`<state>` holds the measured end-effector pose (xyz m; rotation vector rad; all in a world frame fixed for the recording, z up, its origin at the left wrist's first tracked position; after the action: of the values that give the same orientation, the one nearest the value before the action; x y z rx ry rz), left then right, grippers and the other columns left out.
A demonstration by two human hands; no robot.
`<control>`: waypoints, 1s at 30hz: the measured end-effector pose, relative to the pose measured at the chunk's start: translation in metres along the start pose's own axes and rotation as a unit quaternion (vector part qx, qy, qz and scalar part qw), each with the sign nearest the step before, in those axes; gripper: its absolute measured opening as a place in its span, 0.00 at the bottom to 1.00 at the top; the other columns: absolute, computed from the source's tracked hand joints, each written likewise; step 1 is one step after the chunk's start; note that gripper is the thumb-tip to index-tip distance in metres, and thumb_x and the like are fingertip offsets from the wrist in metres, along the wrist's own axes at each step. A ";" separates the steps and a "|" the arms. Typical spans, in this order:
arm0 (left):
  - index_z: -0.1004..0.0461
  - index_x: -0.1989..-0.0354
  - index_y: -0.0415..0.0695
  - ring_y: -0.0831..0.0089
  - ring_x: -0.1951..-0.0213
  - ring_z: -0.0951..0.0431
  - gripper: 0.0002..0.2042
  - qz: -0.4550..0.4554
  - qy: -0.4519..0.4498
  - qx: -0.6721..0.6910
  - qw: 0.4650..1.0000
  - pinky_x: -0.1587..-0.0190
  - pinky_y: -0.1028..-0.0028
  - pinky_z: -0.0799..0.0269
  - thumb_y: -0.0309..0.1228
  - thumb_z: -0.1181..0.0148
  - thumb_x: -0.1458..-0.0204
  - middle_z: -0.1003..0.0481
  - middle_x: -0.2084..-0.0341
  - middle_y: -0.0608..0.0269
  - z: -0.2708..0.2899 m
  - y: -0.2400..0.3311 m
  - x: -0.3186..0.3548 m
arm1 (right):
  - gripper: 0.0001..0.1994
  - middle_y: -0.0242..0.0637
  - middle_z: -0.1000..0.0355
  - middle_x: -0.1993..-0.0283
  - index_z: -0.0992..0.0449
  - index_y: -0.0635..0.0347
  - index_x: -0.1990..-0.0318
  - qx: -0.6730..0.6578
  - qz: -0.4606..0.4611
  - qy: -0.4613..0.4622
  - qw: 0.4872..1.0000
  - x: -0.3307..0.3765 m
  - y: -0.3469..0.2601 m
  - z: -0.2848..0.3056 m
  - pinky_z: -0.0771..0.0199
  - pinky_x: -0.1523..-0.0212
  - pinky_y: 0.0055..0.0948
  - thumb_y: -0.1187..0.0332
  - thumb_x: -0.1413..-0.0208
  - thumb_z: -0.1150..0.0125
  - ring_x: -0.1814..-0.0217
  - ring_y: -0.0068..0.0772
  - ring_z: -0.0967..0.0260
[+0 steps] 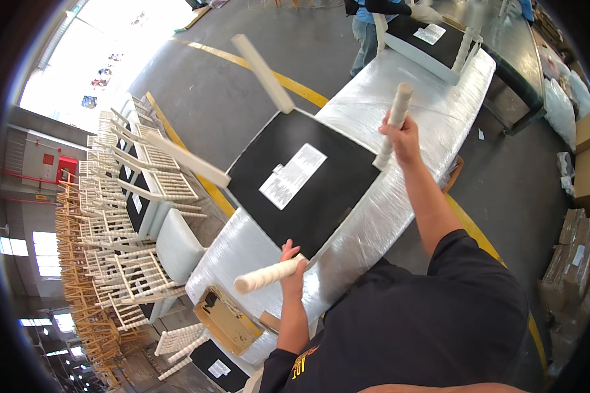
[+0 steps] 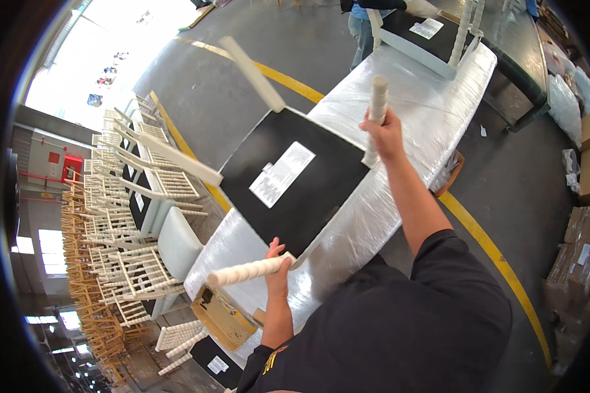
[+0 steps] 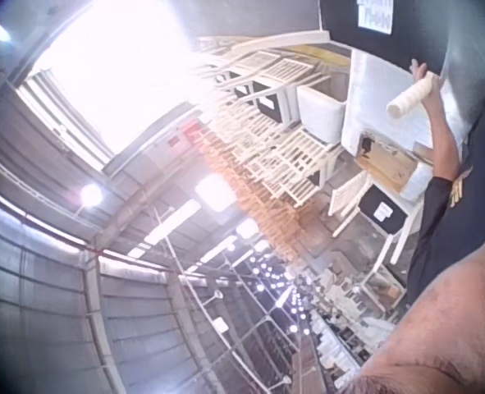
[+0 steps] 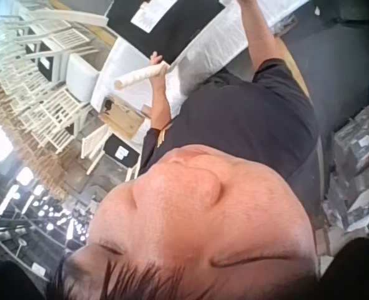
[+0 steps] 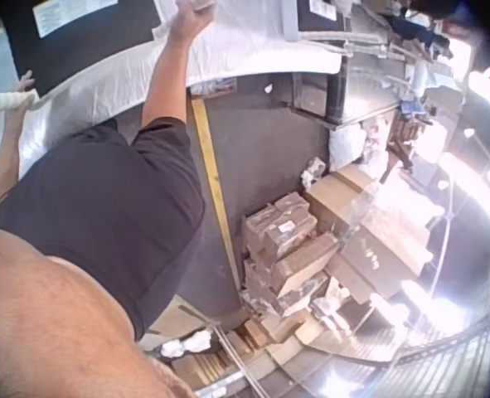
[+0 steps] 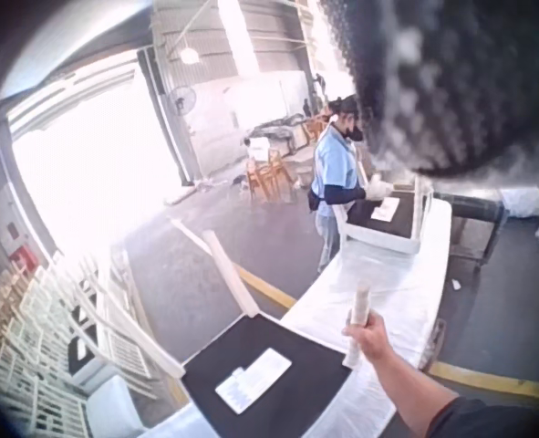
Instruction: The person assembles white chairs by inserting legs into the seat frame and securing them with a hammer and wooden block. The person repeatedly lifts and repositions chairs on a workbench, hammers each leg into place, and moves completed chairs aside.
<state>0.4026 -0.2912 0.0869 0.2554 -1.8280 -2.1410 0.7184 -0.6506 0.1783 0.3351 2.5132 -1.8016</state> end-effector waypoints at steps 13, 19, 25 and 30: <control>0.23 0.45 0.43 0.74 0.51 0.23 0.19 -0.023 -0.140 -0.015 0.990 0.48 0.70 0.24 0.28 0.28 0.44 0.22 0.52 0.65 -0.289 0.076 -0.203 | 0.20 0.31 0.20 0.58 0.18 0.55 0.52 0.219 0.035 0.139 0.965 -0.280 -0.033 0.258 0.27 0.51 0.31 0.61 0.53 0.23 0.56 0.28 0.25; 0.37 0.30 0.36 0.46 0.29 0.36 0.35 -0.104 -0.209 -0.170 0.957 0.26 0.57 0.42 0.38 0.32 0.44 0.36 0.30 0.38 -0.353 0.057 -0.205 | 0.25 0.44 0.30 0.28 0.30 0.48 0.27 0.711 0.187 -0.137 0.664 -0.381 -0.045 0.264 0.47 0.22 0.44 0.64 0.30 0.54 0.27 0.45 0.36; 0.26 0.39 0.36 0.45 0.37 0.27 0.28 0.007 -0.511 -0.264 0.818 0.34 0.52 0.34 0.48 0.38 0.38 0.26 0.41 0.37 -0.277 -0.011 -0.086 | 0.24 0.46 0.29 0.30 0.28 0.50 0.30 0.621 0.272 -0.005 0.735 -0.339 -0.004 0.128 0.43 0.25 0.46 0.65 0.31 0.54 0.28 0.47 0.34; 0.19 0.61 0.40 0.61 0.71 0.22 0.26 0.327 -0.442 -0.171 0.818 0.71 0.55 0.25 0.55 0.45 0.36 0.22 0.74 0.56 -0.111 -0.061 0.106 | 0.23 0.47 0.28 0.32 0.27 0.51 0.31 0.561 0.266 -0.167 0.766 -0.153 0.098 0.019 0.40 0.27 0.47 0.65 0.31 0.54 0.30 0.49 0.33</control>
<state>0.3330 -0.4226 0.0152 -1.4534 -1.4514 -2.0889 0.8845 -0.6625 0.1038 0.5735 0.7172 -2.4916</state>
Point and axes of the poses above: each hand's wrist, its own x-axis away from the middle knuckle, its own z-axis out of the back of the hand, y = z × x, the point moved 9 cm from there along -x, towards the middle knuckle
